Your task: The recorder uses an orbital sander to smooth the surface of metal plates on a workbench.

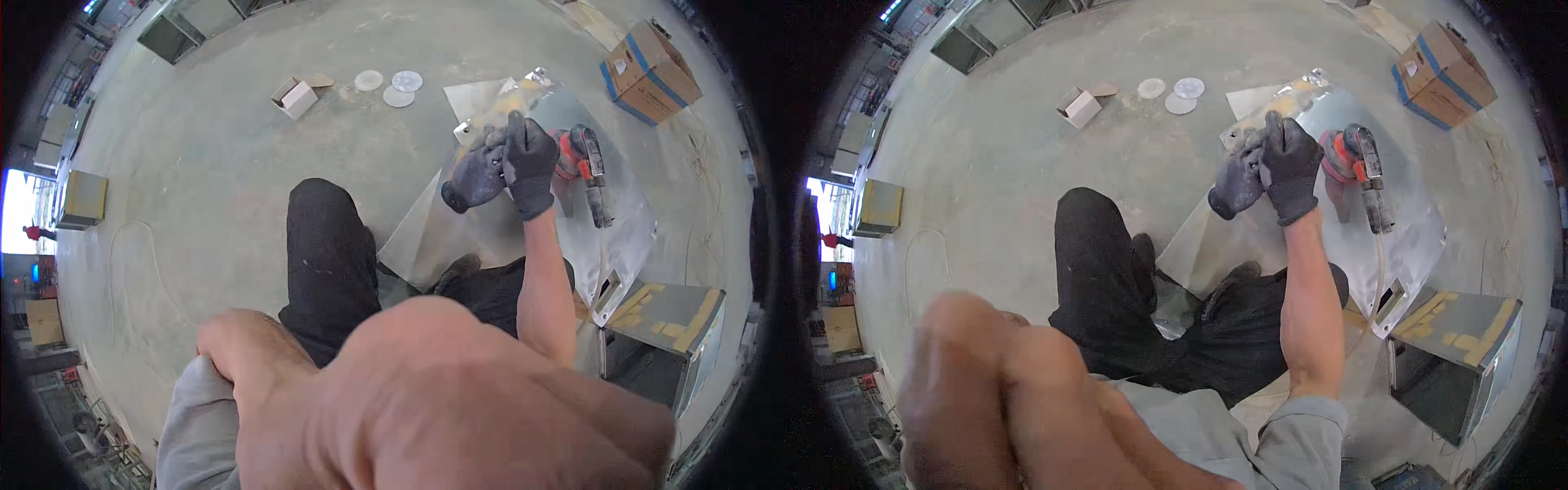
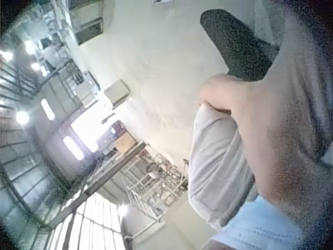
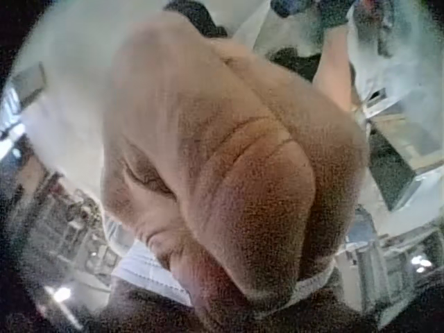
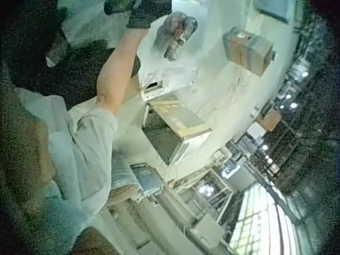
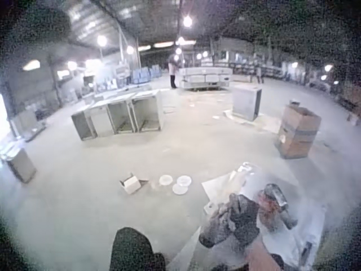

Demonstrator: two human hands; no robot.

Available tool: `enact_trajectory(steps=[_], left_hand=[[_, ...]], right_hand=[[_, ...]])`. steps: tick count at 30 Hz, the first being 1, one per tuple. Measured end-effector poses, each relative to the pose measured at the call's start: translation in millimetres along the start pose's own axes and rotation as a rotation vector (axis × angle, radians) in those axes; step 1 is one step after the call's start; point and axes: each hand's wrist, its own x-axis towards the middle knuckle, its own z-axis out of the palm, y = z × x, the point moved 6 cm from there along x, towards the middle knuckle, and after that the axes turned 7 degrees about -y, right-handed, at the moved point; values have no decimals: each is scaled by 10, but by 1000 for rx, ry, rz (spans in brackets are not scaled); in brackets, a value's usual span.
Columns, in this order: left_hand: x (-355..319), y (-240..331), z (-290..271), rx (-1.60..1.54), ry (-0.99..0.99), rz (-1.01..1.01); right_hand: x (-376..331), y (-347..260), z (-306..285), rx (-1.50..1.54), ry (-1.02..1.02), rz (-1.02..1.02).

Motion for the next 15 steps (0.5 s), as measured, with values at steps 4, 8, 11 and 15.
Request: enact_trajectory(steps=[4, 8, 11, 15], left_hand=[[151, -169, -164, -29, -2, -129], [60, -652, -250, 125, 123, -340], [-455, -1636, -874, 295, 314, -736], [-1239, -3011, -1052, -922, 325, -1254]], right_hand=[[41, 40, -33, 58, 16, 47], [26, 202, -115, 249, 29, 133], [66, -57, -98, 261, 54, 174], [140, -249, 40, 287, 77, 62]])
